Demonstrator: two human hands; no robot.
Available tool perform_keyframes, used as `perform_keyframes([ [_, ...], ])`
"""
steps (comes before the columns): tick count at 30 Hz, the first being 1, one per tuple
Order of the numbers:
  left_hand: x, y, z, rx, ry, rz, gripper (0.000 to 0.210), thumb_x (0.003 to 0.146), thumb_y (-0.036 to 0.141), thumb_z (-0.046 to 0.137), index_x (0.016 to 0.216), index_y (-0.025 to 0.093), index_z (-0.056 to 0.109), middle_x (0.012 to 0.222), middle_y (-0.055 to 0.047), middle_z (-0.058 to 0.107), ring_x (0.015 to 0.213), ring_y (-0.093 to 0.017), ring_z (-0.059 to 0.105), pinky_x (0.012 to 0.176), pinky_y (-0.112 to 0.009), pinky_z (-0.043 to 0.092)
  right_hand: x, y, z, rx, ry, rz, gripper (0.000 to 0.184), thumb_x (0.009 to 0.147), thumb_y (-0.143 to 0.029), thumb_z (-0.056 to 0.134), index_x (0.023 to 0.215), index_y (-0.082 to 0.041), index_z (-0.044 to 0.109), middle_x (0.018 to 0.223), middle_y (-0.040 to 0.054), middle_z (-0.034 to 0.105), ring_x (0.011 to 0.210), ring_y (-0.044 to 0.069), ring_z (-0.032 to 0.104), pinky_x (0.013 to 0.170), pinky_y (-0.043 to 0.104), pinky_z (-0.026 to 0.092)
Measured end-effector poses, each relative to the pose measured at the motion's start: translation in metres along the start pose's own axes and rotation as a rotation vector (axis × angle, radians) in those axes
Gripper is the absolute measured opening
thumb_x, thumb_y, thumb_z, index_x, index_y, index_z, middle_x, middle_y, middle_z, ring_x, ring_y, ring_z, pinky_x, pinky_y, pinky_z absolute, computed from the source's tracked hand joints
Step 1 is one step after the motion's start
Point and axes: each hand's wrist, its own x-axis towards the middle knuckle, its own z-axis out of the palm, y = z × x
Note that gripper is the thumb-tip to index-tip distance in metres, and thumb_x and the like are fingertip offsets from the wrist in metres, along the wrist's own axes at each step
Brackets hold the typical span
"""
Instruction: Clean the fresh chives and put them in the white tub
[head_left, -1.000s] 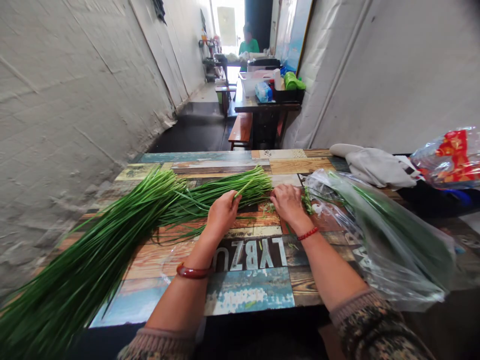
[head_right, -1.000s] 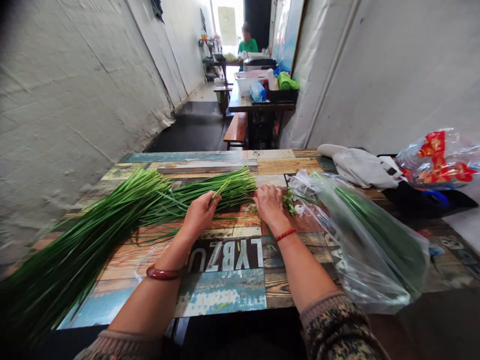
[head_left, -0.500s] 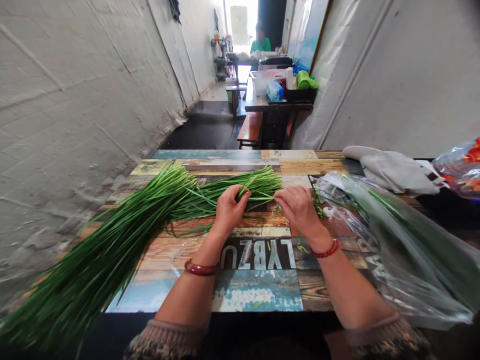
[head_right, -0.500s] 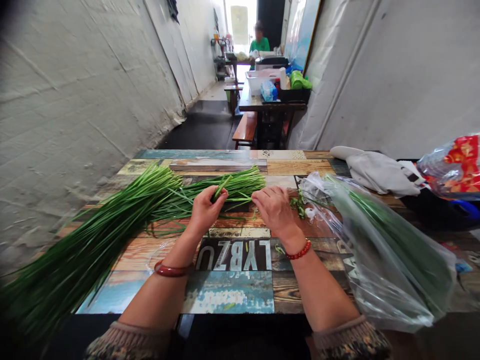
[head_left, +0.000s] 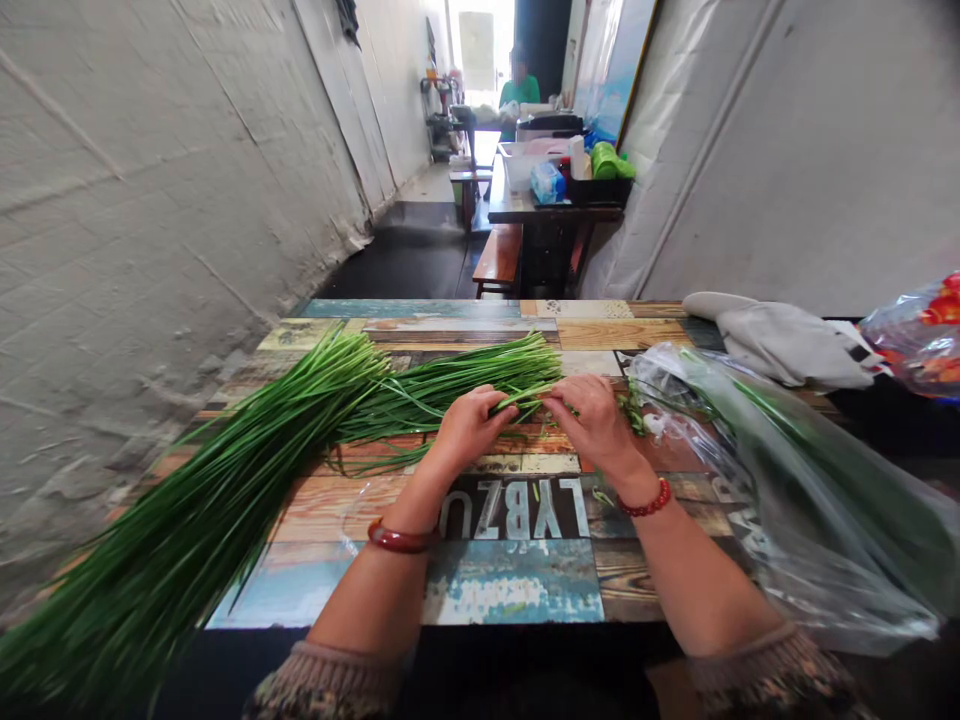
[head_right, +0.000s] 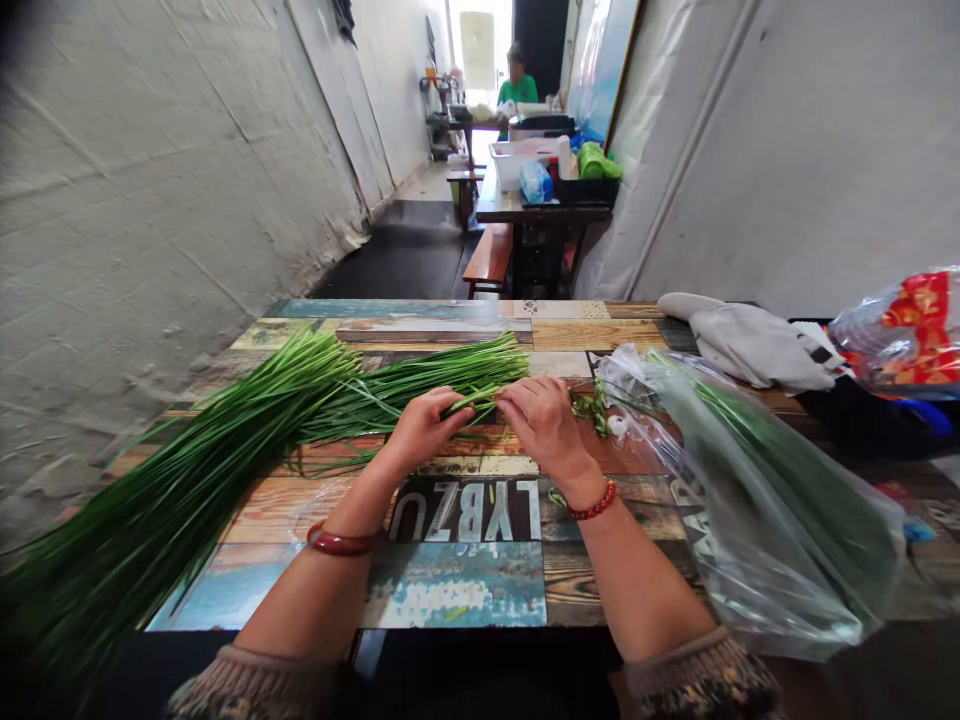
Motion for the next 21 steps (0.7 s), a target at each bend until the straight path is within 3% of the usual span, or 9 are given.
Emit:
perform_keyframes([
  [4, 0.001, -0.003, 0.0, -0.019, 0.078, -0.016, 0.032, 0.09, 0.03, 0.053, 0.061, 0.017, 0.053, 0.065, 0.002, 0.046, 0.065, -0.013, 0.046, 0.062, -0.025, 0.031, 0.0, 0.014, -0.002, 0.185, 0.161, 0.299, 0.024, 0.095, -0.037, 0.048, 0.091, -0.021, 0.066, 0.079, 0.0029, 0.07, 0.078, 0.02, 0.063, 0.076, 0.032, 0.045],
  [6, 0.002, -0.003, 0.0, -0.033, 0.101, -0.026, 0.033, 0.09, 0.031, 0.053, 0.06, 0.017, 0.05, 0.064, 0.002, 0.045, 0.064, -0.012, 0.045, 0.062, -0.025, 0.031, 0.001, 0.022, -0.003, 0.194, 0.156, 0.398, 0.03, 0.094, -0.041, 0.047, 0.084, -0.021, 0.068, 0.073, 0.0032, 0.069, 0.073, 0.02, 0.062, 0.073, 0.033, 0.046],
  [11, 0.001, -0.003, 0.002, -0.041, 0.113, -0.038, 0.033, 0.089, 0.032, 0.054, 0.06, 0.017, 0.05, 0.063, 0.002, 0.044, 0.063, -0.012, 0.045, 0.062, -0.025, 0.03, 0.001, 0.021, 0.005, 0.38, -0.007, 0.29, 0.03, 0.091, -0.042, 0.052, 0.079, -0.021, 0.07, 0.09, 0.0061, 0.072, 0.091, 0.021, 0.064, 0.087, 0.035, 0.047],
  [17, 0.0, 0.0, 0.007, -0.03, 0.083, -0.049, 0.027, 0.087, 0.031, 0.056, 0.064, 0.017, 0.058, 0.066, 0.001, 0.05, 0.065, -0.013, 0.048, 0.062, -0.025, 0.032, -0.003, 0.004, 0.025, 0.618, -0.005, 0.431, 0.02, 0.079, -0.039, 0.067, 0.081, -0.019, 0.071, 0.098, 0.0075, 0.072, 0.098, 0.022, 0.064, 0.091, 0.037, 0.048],
  [21, 0.001, 0.0, 0.009, -0.023, 0.078, -0.042, 0.028, 0.088, 0.031, 0.056, 0.064, 0.017, 0.057, 0.066, 0.001, 0.049, 0.065, -0.013, 0.048, 0.062, -0.025, 0.032, -0.004, 0.002, 0.026, 0.584, -0.018, 0.438, 0.014, 0.078, -0.032, 0.067, 0.077, -0.019, 0.07, 0.093, 0.0066, 0.072, 0.092, 0.021, 0.065, 0.088, 0.036, 0.048],
])
